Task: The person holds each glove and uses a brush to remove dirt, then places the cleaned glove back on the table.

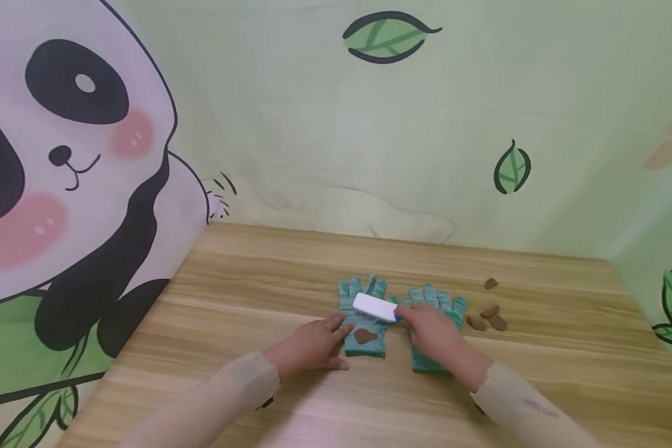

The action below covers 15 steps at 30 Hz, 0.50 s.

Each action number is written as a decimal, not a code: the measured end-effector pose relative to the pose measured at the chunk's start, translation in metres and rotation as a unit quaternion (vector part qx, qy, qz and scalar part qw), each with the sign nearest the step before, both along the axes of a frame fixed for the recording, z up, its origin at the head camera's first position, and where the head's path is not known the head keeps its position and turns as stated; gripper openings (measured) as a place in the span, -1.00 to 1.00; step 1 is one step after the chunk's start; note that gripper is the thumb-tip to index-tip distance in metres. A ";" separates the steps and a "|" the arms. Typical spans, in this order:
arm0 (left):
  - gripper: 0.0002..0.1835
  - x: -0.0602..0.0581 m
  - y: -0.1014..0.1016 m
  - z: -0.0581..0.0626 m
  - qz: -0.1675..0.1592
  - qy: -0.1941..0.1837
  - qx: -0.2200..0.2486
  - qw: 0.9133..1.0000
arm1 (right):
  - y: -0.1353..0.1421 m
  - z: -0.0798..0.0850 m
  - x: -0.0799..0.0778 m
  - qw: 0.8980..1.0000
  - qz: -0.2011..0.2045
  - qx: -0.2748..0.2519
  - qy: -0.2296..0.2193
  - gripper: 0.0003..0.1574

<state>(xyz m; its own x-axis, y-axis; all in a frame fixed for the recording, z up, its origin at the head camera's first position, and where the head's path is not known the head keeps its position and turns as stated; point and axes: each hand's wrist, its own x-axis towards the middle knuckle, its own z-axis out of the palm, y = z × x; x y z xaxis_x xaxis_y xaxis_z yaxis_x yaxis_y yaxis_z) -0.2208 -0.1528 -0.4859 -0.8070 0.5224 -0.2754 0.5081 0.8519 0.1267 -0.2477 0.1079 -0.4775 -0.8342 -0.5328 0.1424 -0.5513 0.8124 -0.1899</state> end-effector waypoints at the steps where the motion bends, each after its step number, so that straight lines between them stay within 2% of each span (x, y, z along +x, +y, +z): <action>1: -0.12 0.000 0.000 0.000 0.001 0.000 -0.002 1.000 | 0.004 0.001 0.000 1.000 -0.013 0.003 0.004 -0.78; 3: -0.12 0.000 -0.001 0.000 0.001 0.001 -0.007 1.000 | 0.009 0.004 -0.001 0.999 -0.032 0.003 0.017 -0.82; 5: -0.12 0.001 -0.001 0.000 0.001 0.003 -0.006 1.000 | 0.007 0.007 0.000 0.999 -0.035 0.000 0.021 -0.82; 11: -0.13 0.000 0.000 0.000 -0.007 0.009 0.001 1.000 | -0.009 0.008 0.002 1.000 0.017 -0.001 -0.002 -0.80; 13: -0.13 -0.001 0.000 -0.001 -0.009 0.007 0.002 1.000 | -0.005 0.007 0.001 1.000 0.003 0.009 -0.006 -0.82; 15: -0.12 -0.002 0.001 -0.002 -0.010 0.005 0.005 1.000 | 0.005 0.008 -0.001 0.999 -0.029 0.020 -0.001 -0.85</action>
<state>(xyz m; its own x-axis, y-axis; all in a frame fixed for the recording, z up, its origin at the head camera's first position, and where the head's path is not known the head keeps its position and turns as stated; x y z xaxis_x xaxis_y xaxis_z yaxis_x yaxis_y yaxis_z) -0.2224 -0.1515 -0.4878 -0.7992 0.5408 -0.2622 0.5263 0.8404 0.1293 -0.2485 0.1126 -0.4696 -0.8642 -0.4886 0.1201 -0.5026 0.8500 -0.1581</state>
